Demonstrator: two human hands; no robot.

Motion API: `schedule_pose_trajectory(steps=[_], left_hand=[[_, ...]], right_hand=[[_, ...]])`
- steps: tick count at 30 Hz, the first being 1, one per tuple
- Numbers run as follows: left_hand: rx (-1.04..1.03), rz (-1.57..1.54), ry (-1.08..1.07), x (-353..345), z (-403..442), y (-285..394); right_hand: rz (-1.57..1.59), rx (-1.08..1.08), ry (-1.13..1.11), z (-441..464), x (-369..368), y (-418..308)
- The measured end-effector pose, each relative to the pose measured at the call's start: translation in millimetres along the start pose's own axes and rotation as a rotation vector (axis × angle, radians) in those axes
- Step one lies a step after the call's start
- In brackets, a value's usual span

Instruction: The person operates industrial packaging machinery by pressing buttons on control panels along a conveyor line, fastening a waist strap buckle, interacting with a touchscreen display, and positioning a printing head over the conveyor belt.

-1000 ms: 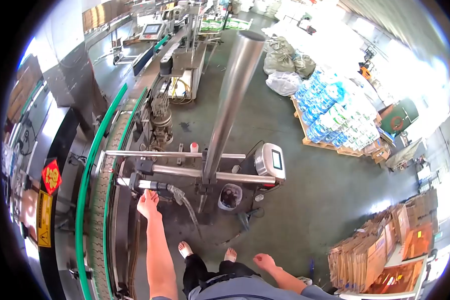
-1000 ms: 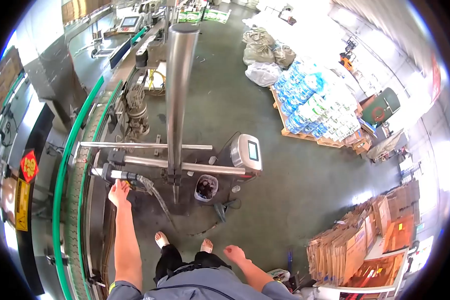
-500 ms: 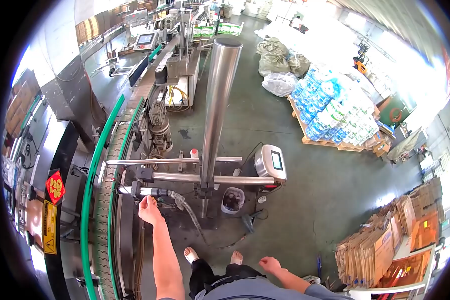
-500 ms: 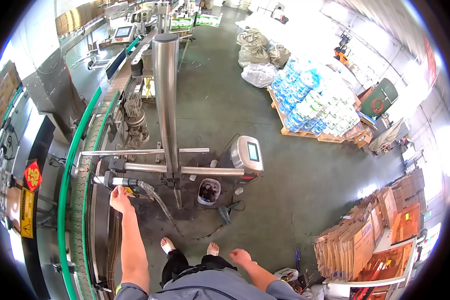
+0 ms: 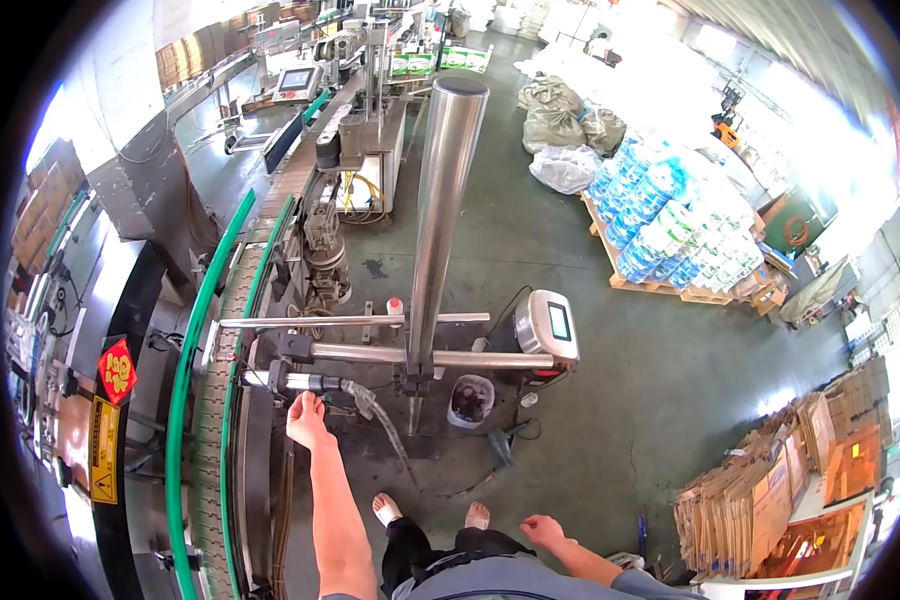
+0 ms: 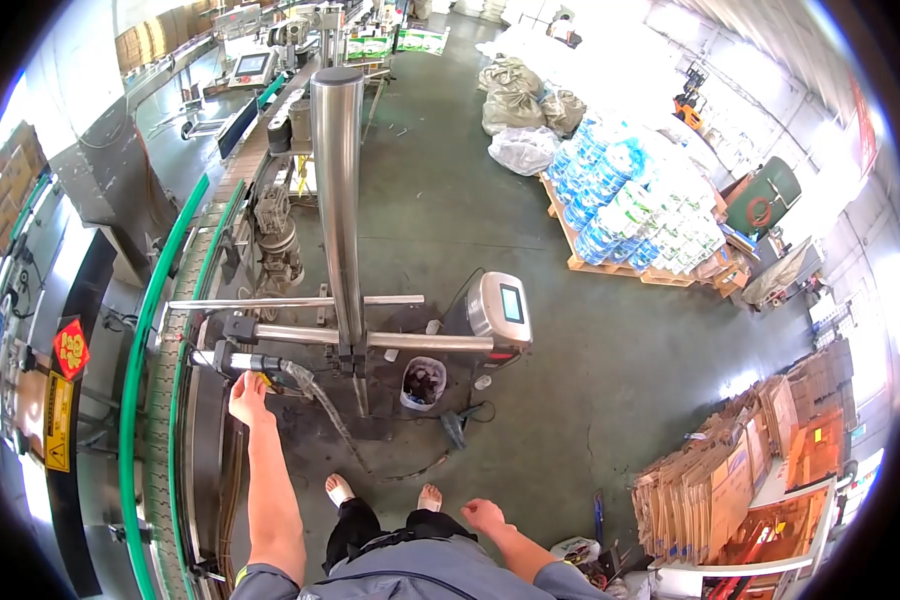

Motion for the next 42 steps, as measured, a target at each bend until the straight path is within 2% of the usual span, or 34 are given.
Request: schedule_pose_trajectory(steps=[2, 6, 13, 26, 30, 36, 38, 42], left_hand=[[0.127, -0.075, -0.017, -1, -2, -3], [0.179, -0.177, -0.023, -2, 5, -13], [-0.030, -0.083, 0.045, -3, 5, -13], [0.169, -0.199, -0.019, -1, 0, -16], [0.214, -0.157, 0.049, -5, -6, -11], [0.107, -0.193, 0.023, -8, -3, -11], [-0.035, -0.120, 0.090, -9, -8, -7], [-0.125, -0.069, 0.077, -9, -13, 2]], right_hand=[[-0.009, 0.011, 0.009, 1, -1, 1], [0.011, -0.010, 0.002, -1, 2, -1], [0.006, -0.016, -0.035, 0, 4, -2], [0.031, 0.021, 0.009, 2, 5, 2], [0.035, 0.030, -0.004, 6, 3, 4], [-0.004, 0.022, -0.037, 5, 3, 3], [-0.003, 0.003, -0.044, 6, 4, 3], [0.005, -0.002, -0.036, 6, 3, 5]])
Point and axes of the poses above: each hand's wrist, its own z-axis towards the middle knuckle, its own x-axis out of the back of the hand, y = z × x, the point moved 4 cm from there along z, towards the middle knuckle, and after that the axes turned 7 degrees about y, right-handed, at the moved point
